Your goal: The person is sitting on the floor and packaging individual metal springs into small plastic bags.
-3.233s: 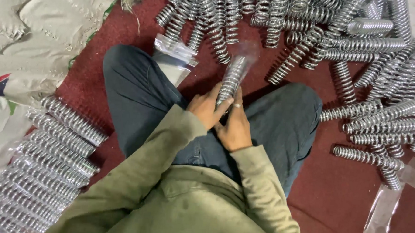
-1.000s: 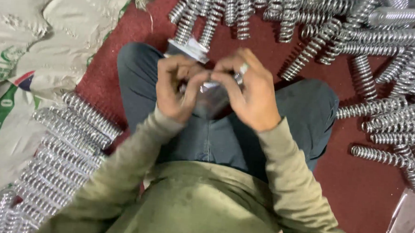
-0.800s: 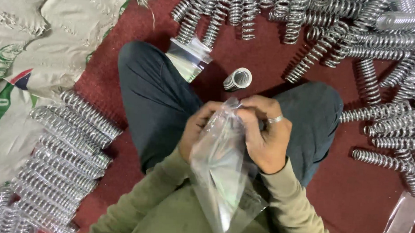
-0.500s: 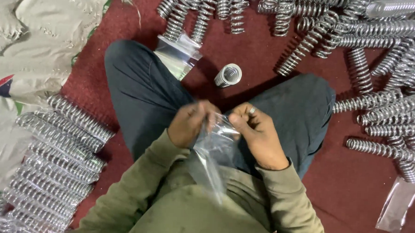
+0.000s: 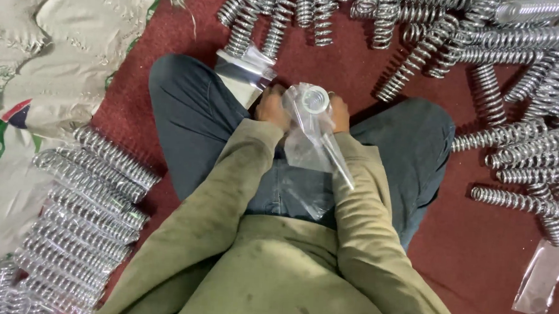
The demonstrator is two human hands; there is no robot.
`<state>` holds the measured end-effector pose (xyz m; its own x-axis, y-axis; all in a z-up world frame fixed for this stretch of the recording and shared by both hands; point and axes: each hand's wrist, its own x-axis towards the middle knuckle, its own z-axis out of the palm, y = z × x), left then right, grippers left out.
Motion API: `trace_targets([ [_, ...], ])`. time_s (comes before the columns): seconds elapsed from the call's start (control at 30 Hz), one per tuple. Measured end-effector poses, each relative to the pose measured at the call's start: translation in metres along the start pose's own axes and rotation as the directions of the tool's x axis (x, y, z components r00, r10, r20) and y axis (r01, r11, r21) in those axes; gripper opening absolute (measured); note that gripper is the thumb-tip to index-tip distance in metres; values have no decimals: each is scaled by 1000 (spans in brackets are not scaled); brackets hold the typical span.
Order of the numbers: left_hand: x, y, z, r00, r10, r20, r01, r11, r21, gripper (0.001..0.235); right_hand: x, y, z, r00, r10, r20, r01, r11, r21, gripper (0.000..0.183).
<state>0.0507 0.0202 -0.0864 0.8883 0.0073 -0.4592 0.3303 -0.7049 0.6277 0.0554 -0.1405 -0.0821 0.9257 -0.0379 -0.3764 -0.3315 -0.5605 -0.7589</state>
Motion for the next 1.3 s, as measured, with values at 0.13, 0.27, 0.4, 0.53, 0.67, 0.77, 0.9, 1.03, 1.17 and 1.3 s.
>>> trace_targets([
  [0.13,-37,22,-15,872,368,-322,-394,919,-16,56,-52,-43,-12,992,-85,-90,88,996,25,38],
  [0.27,-6,-16,31,955,297,16,-296,954,-46,48,-72,-38,-4,987,-117,-110,118,993,0,44],
  [0.4,-23,10,-4,968,136,213,-148,988,41,66,-112,-125,-30,979,174,109,-170,984,-46,56],
  [0.53,-117,36,-55,969,108,221,-82,989,-127,82,-139,-129,-50,961,-19,276,108,945,-310,92],
  [0.67,-119,14,-45,721,624,-300,-679,722,-132,72,-132,-121,-75,603,-794,-72,740,591,-322,9],
  [0.77,-88,26,-55,588,720,-370,-787,615,-54,70,-141,-139,-77,436,-898,-56,797,414,-440,9],
  [0.9,-38,10,-1,483,756,-442,-876,424,-232,41,-148,-132,-76,514,-823,-242,815,556,-164,3],
  [1.03,-102,40,-16,506,735,-452,-862,409,-300,19,-138,-121,-73,940,-310,-143,280,940,-197,45],
  [1.17,-136,26,-33,727,634,-262,-643,496,-584,77,-127,-116,-63,998,11,63,12,937,-349,43],
  [1.3,-164,-6,-80,978,190,-87,-141,289,-947,91,-171,-142,-31,934,-322,-152,300,942,-153,37],
])
